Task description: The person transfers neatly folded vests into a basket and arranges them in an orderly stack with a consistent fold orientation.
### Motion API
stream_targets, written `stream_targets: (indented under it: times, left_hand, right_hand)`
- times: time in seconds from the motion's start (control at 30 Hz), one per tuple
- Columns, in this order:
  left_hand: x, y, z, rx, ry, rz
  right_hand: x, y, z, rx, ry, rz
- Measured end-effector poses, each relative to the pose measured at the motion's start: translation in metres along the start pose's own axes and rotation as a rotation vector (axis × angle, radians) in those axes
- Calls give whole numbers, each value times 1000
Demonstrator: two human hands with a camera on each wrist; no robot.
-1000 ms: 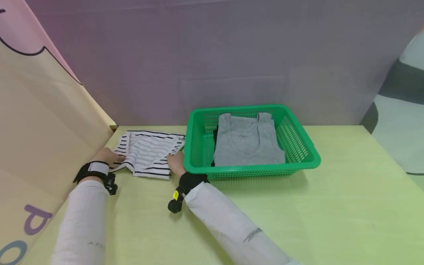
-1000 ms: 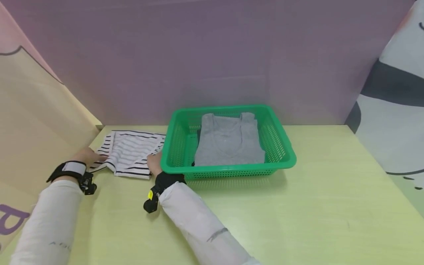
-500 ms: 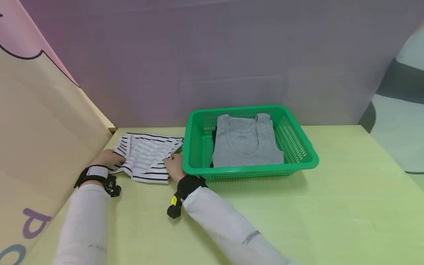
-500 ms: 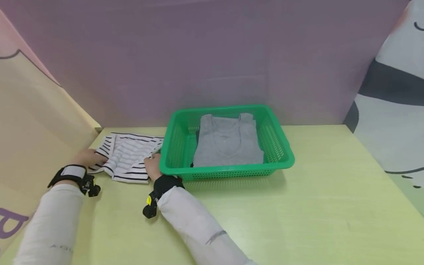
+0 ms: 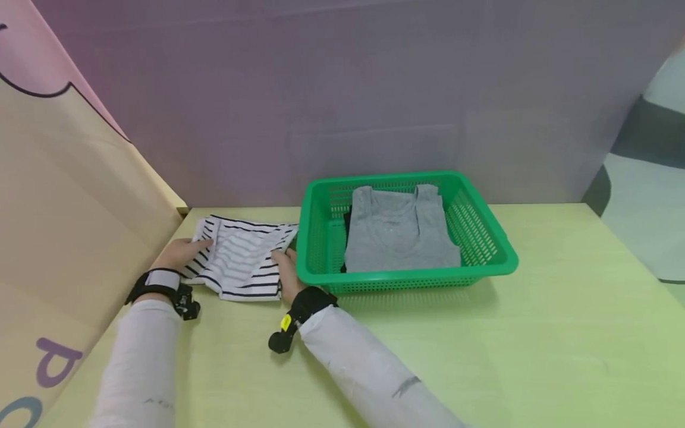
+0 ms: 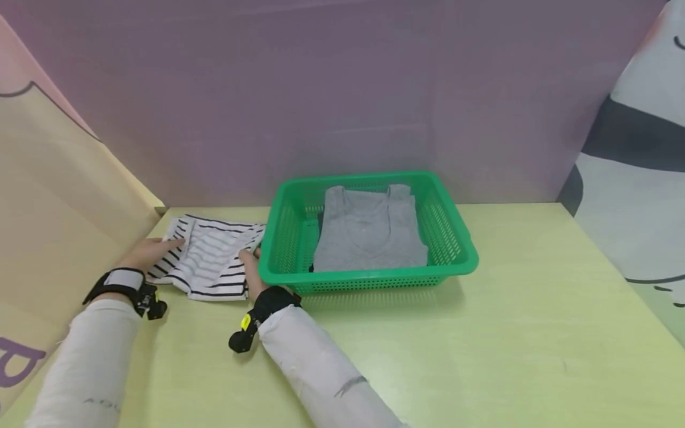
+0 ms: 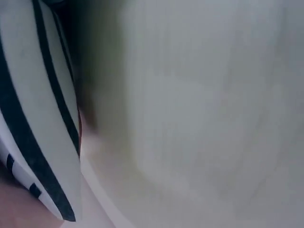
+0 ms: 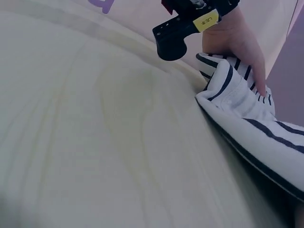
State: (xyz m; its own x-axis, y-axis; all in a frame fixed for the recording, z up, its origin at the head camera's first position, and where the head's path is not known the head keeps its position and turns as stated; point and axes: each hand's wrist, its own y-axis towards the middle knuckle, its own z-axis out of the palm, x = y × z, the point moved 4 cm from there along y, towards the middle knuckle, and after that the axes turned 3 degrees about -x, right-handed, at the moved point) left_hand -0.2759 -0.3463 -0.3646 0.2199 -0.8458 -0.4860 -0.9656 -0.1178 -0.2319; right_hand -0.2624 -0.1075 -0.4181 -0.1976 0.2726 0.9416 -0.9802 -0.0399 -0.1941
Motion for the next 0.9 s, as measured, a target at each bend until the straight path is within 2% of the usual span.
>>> stream_targets:
  times: [0.13,0.23,0.33,0.4,0.5,0.6,0.73,0.9]
  left_hand:
    - [1,3,3,-48,-36,14]
    - [4,4,7,-39,-69,6]
    - [4,5,9,3,-62,6]
    - [4,5,9,40,-39,28]
    - [2,5,9,102,-24,50]
    - [1,4,9,171,-89,56]
    - [2,2,9,255,-236,19]
    - [5,0,8,300,-261,-23]
  right_hand:
    - [-1,2,2,31,125,84]
    - [-4,4,5,65,173,158]
    - [-7,4,6,90,112,226]
    - [-9,4,8,142,66,253]
    - [-11,3,10,220,15,271]
    - [-13,1,10,271,35,280]
    - [-15,-1,8,249,79,263]
    - [-14,-2,8,249,110,238]
